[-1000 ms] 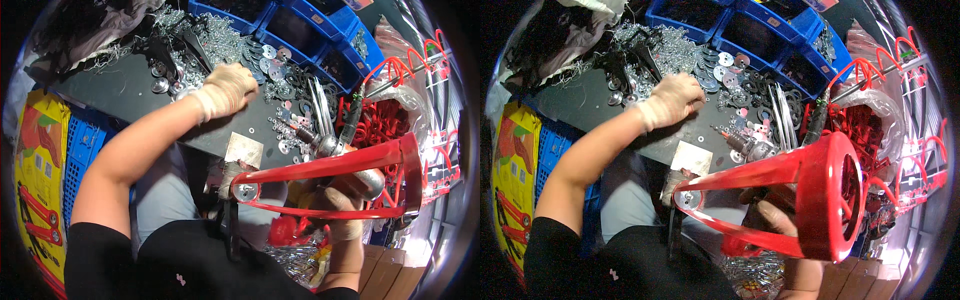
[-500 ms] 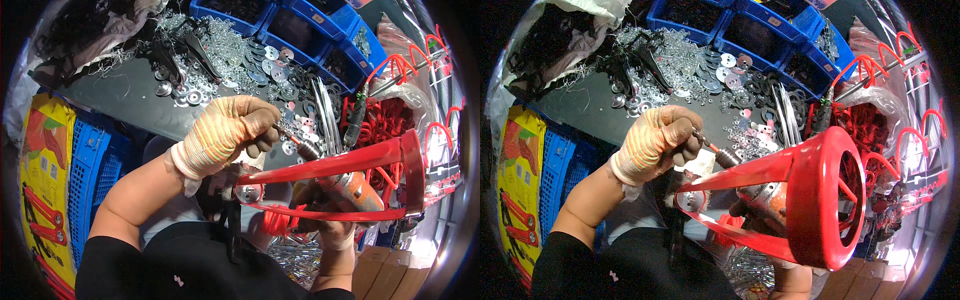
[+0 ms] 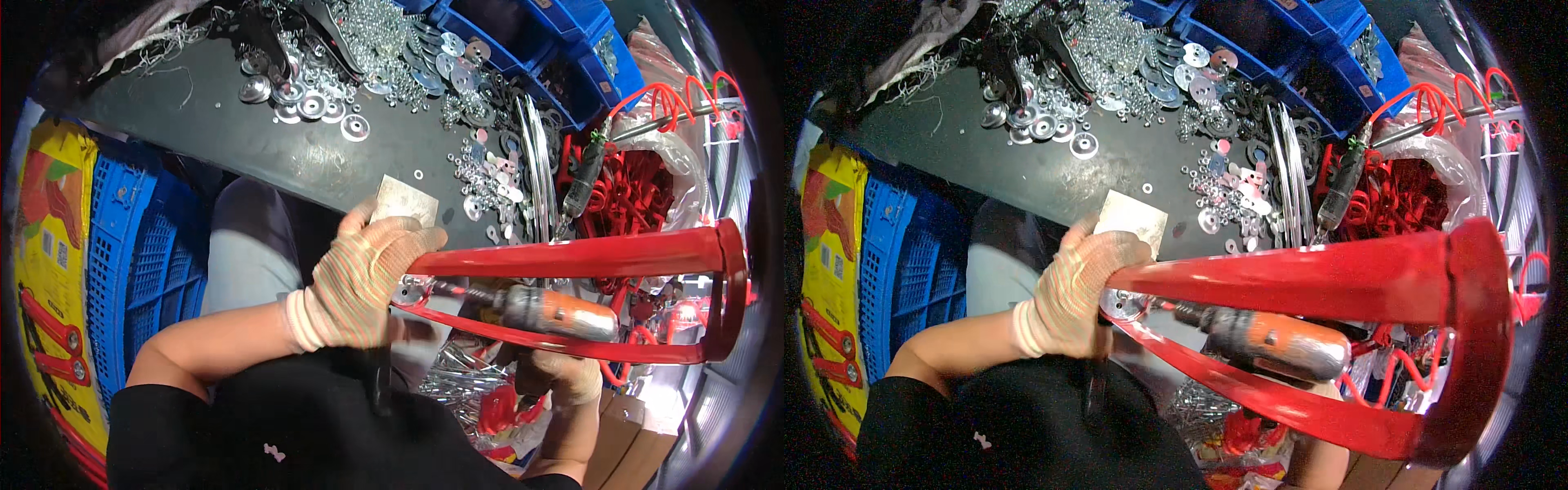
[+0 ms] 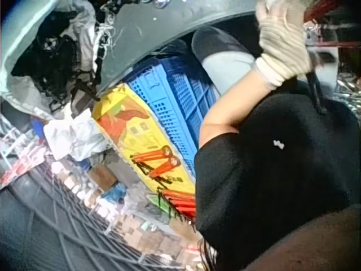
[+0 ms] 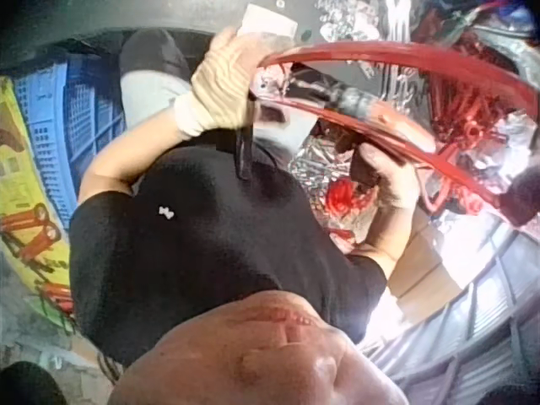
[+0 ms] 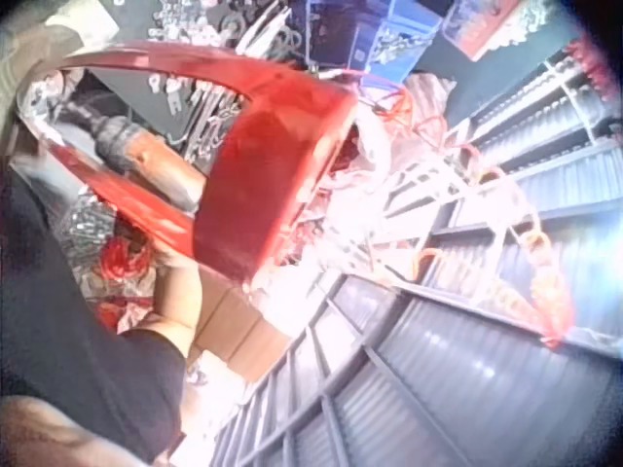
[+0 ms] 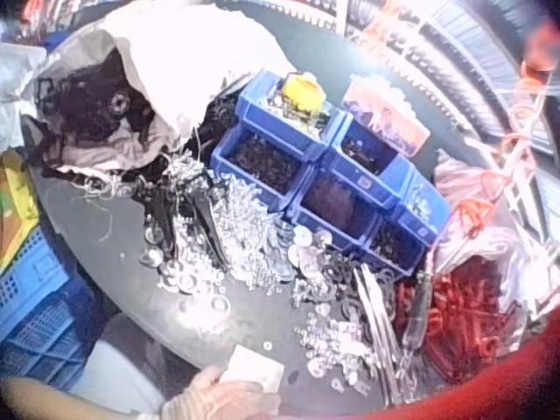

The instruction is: The person assembles red metal frames with black plastic components by hand, securing them with washers and bolts using an air screwdriver.

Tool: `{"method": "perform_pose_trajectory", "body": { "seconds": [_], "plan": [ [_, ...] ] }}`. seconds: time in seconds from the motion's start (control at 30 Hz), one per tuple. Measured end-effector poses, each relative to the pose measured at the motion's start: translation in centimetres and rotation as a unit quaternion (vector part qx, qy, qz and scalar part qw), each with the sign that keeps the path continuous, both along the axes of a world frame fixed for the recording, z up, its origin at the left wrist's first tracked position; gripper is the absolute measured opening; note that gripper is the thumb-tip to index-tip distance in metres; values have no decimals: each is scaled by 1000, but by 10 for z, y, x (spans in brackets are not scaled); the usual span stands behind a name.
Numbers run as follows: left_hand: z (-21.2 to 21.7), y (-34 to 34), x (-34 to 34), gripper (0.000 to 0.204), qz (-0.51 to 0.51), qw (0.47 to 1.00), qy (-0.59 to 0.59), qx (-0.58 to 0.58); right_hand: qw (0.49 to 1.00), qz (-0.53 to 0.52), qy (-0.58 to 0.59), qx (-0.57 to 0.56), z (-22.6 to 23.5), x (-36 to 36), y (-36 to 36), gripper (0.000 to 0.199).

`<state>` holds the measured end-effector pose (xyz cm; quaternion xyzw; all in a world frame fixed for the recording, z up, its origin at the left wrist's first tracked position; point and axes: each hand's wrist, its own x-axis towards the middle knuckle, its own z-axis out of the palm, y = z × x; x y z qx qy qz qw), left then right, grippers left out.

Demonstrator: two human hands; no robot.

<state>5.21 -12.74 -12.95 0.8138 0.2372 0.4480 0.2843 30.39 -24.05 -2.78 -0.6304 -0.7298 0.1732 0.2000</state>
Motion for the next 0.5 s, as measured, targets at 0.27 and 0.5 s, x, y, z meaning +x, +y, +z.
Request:
{"method": "perform_pose_trajectory", "body": {
  "seconds": [0.27,0.5],
  "plan": [
    [-14,0,6,63,-4,996,-90,-3,989,-20,4,-145,77,60,9,48],
    [-13,1,10,66,-11,995,-102,5,964,-19,34,-261,125,106,-20,48]
  ]
}}
